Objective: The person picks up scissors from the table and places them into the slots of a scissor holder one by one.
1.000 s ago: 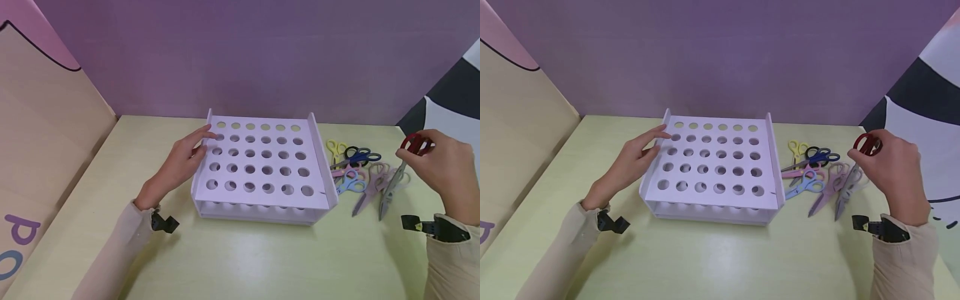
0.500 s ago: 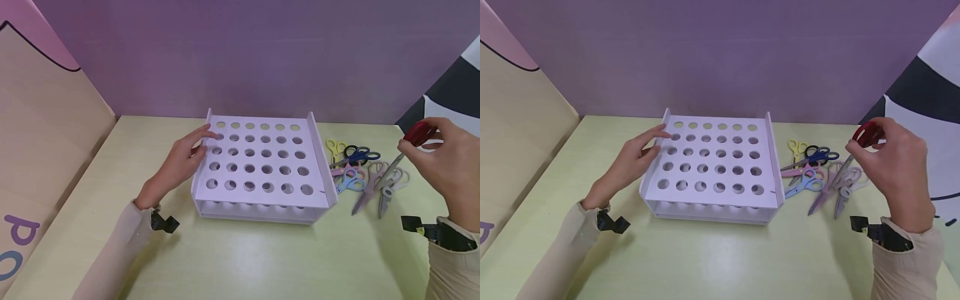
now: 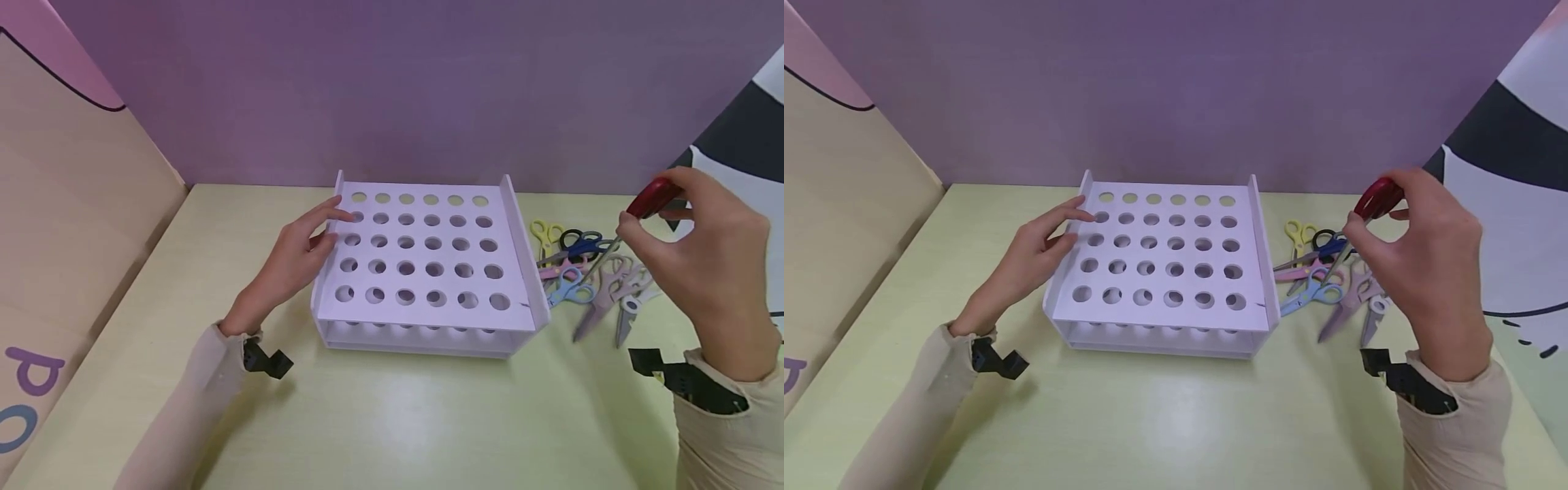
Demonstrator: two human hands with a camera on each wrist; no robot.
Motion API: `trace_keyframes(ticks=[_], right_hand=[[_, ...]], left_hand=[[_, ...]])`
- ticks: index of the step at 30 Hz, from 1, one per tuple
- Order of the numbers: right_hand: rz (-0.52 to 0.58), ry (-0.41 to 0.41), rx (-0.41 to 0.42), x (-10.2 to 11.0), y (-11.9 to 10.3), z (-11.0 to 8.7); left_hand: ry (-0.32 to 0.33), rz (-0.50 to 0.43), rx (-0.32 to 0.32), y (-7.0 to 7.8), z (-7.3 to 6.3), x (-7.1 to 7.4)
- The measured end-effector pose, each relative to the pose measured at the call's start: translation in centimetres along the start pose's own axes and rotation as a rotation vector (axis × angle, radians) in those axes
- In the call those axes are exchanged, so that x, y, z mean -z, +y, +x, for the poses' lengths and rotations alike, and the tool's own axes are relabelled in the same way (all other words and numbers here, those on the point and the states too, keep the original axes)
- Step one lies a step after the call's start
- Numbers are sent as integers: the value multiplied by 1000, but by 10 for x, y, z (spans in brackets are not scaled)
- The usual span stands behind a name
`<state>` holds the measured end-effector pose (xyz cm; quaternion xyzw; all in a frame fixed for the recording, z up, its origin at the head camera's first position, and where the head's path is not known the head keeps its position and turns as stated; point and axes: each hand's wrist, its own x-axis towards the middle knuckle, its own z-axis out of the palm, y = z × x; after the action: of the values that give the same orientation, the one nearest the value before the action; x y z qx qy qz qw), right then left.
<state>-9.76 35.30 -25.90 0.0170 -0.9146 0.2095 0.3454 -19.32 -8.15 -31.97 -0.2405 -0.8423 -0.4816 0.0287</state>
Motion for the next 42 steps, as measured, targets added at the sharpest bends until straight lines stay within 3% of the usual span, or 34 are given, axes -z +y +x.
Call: trace_keyframes(ticks=[11,17,24,42], right_hand=[[22,45,53,2,-18,4],[24,116,99,-2,-22,9],[99,180,118,-7,-38,16],[208,207,331,-31,-59,62]], left_hand=[[-2,-12,1,0,-1,0],[-1,-22,3,1,-1,2],[5,-16,-7,5,-2,4],[10,12,8,12,-5,6]])
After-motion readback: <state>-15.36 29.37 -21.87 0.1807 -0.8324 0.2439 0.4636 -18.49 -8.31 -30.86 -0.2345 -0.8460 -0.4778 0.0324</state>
